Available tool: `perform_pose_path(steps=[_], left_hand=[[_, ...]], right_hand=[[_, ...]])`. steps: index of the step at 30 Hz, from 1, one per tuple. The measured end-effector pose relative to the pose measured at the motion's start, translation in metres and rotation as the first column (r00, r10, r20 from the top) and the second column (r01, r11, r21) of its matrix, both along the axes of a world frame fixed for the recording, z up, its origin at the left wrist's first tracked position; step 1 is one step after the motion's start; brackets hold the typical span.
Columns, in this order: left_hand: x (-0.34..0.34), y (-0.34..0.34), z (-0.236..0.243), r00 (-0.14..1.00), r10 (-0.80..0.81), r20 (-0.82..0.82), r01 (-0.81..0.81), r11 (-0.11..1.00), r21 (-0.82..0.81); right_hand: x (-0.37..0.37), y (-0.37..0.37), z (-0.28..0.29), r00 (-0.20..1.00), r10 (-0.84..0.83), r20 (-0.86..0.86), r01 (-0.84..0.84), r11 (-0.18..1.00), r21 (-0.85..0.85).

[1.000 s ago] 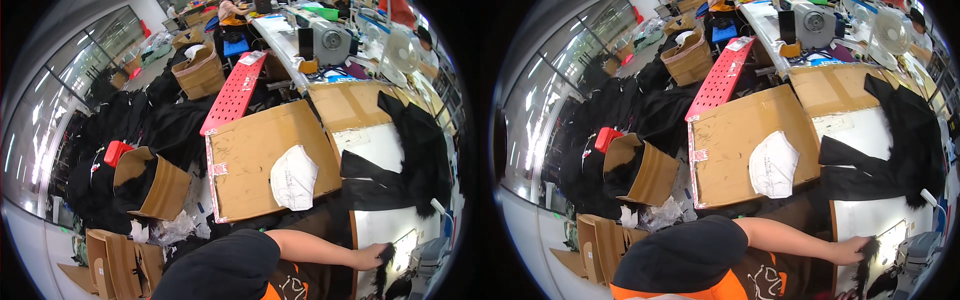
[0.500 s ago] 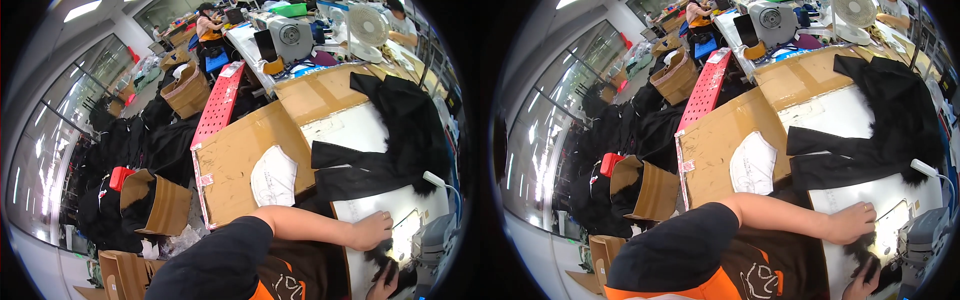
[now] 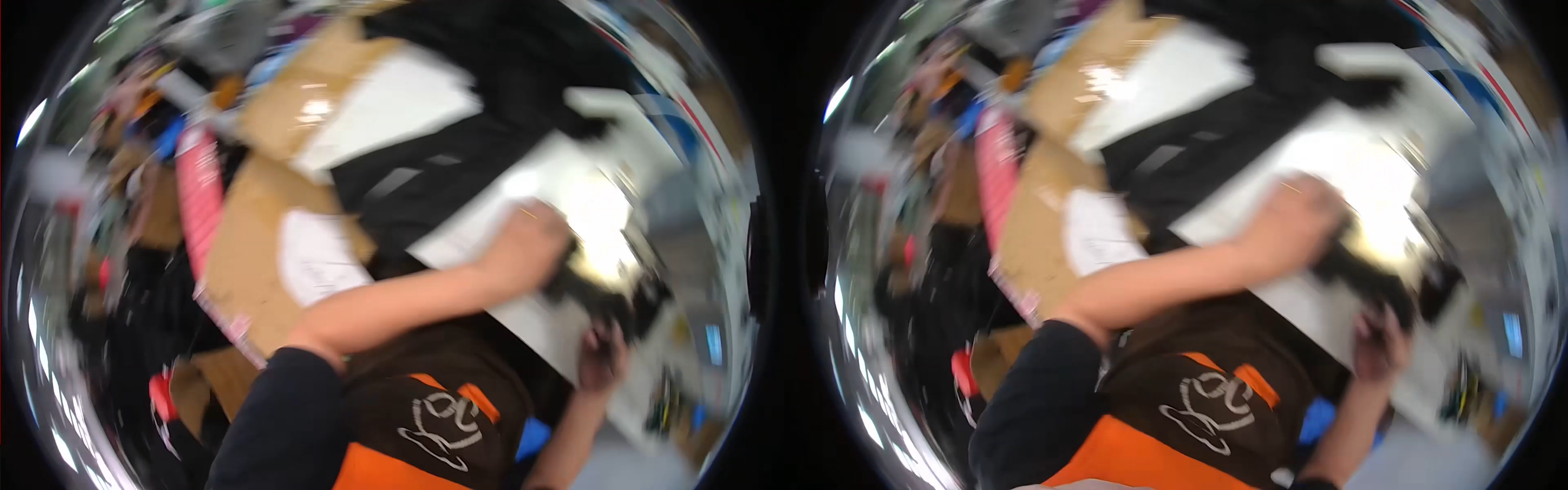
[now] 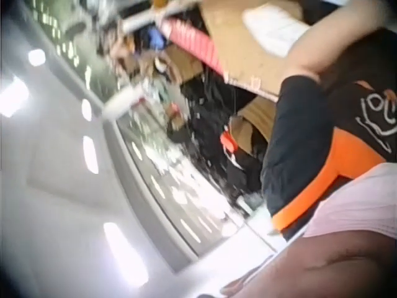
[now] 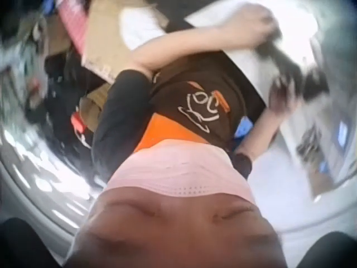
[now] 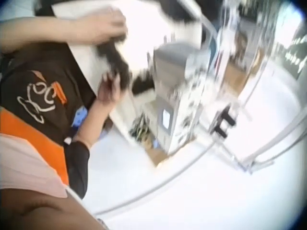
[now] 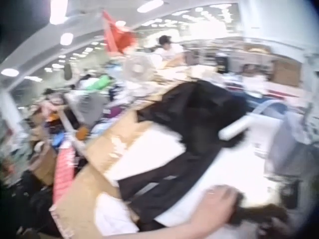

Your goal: The recorder is using a sewing machine to attach black fur trim to fabric and trimming the edges with scissors.

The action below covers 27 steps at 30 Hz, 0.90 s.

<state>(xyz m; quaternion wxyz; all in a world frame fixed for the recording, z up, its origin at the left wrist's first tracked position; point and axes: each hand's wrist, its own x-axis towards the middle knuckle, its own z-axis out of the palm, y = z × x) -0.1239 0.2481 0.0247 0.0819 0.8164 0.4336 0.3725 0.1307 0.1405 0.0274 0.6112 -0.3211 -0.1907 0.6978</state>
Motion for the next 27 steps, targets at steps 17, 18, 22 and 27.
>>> perform_pose_path(steps=[17,18,22,27], left_hand=[[-0.012,-0.013,0.027,0.963,-0.165,-0.215,0.136,0.98,-0.146],[-0.013,-0.014,0.027,0.962,-0.167,-0.215,0.137,0.98,-0.147],[-0.016,-0.016,0.029,0.953,-0.222,-0.206,0.199,0.972,-0.124],[-0.014,-0.015,0.032,0.938,-0.254,-0.238,0.243,0.967,-0.076]], right_hand=[[-0.049,-0.005,0.035,0.866,-0.2,0.458,0.155,0.979,0.136],[-0.053,-0.003,0.041,0.866,-0.201,0.457,0.156,0.978,0.135],[-0.064,0.01,0.036,0.796,-0.036,0.605,0.039,0.999,0.008],[-0.067,0.026,0.037,0.646,-0.058,0.761,0.037,0.998,0.045]])
